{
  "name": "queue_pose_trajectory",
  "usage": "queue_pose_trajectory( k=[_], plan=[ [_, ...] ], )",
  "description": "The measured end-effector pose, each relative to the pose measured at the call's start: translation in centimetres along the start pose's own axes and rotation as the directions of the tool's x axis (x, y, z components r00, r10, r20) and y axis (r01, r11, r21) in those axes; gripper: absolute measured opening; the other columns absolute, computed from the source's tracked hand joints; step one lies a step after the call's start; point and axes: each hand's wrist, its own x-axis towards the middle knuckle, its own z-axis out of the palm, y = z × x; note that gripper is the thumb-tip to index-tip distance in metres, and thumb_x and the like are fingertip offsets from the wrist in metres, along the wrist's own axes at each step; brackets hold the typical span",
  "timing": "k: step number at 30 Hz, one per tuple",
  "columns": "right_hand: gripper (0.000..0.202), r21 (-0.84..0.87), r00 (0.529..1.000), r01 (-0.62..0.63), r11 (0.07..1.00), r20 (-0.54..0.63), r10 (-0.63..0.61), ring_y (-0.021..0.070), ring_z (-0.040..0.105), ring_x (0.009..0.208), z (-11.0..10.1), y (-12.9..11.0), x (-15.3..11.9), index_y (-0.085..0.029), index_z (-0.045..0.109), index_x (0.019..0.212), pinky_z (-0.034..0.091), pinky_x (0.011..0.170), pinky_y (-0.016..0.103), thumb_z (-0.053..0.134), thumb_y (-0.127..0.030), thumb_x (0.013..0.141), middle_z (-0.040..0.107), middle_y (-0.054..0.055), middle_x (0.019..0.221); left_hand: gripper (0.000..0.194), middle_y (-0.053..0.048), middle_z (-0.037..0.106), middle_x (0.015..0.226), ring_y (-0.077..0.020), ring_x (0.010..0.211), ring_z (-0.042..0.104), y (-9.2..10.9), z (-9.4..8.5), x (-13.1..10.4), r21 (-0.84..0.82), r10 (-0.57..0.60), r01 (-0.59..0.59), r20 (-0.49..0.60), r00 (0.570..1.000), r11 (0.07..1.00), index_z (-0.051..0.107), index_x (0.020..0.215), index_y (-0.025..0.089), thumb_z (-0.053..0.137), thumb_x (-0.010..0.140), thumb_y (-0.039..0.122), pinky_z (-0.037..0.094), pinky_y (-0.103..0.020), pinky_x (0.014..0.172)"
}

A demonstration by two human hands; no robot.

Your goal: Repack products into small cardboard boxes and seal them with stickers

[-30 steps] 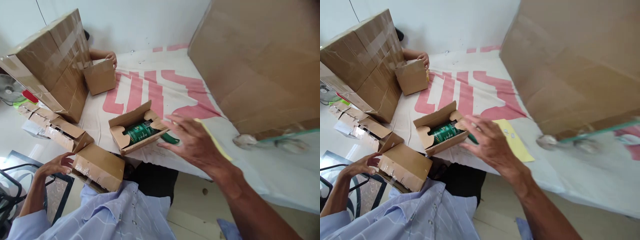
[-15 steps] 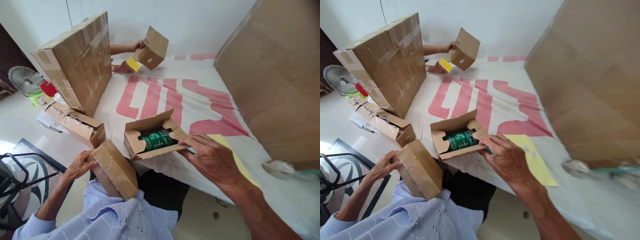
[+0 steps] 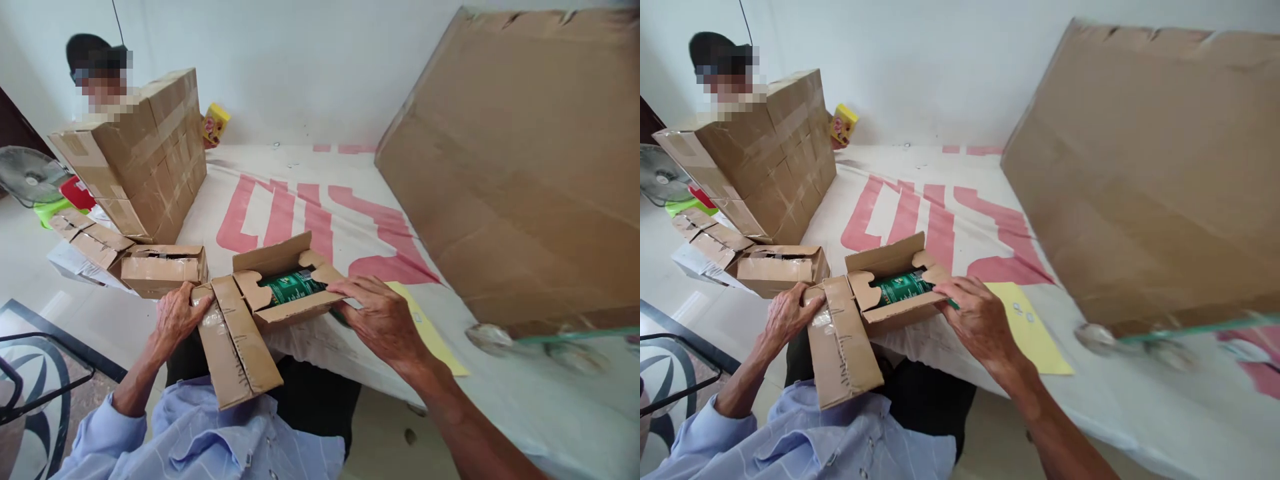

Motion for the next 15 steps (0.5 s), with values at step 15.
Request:
queue_pose_trajectory(
  k=[15],
  plan=[
    [0.026, -0.029, 0.992, -0.008, 1.000, 0.129, 0.011, 0.0348, 0.080, 0.097, -0.9, 1.0, 1.6, -0.025, 0.082, 0.098, 0.066, 0.087, 0.048, 0.056, -0.024, 0.095, 0.085, 0.014, 0.100, 0.041, -0.019, 0.062, 0.160, -0.0353, 0.141, 0.063, -2.2, 2.1, 0.6, -0.029, 0.792, -0.798, -0.099, 0.602, 0.602, 0.068, 0.141, 0.019, 0.042, 0.116, 0.038, 0.056, -0.053, 0.110]
  ],
)
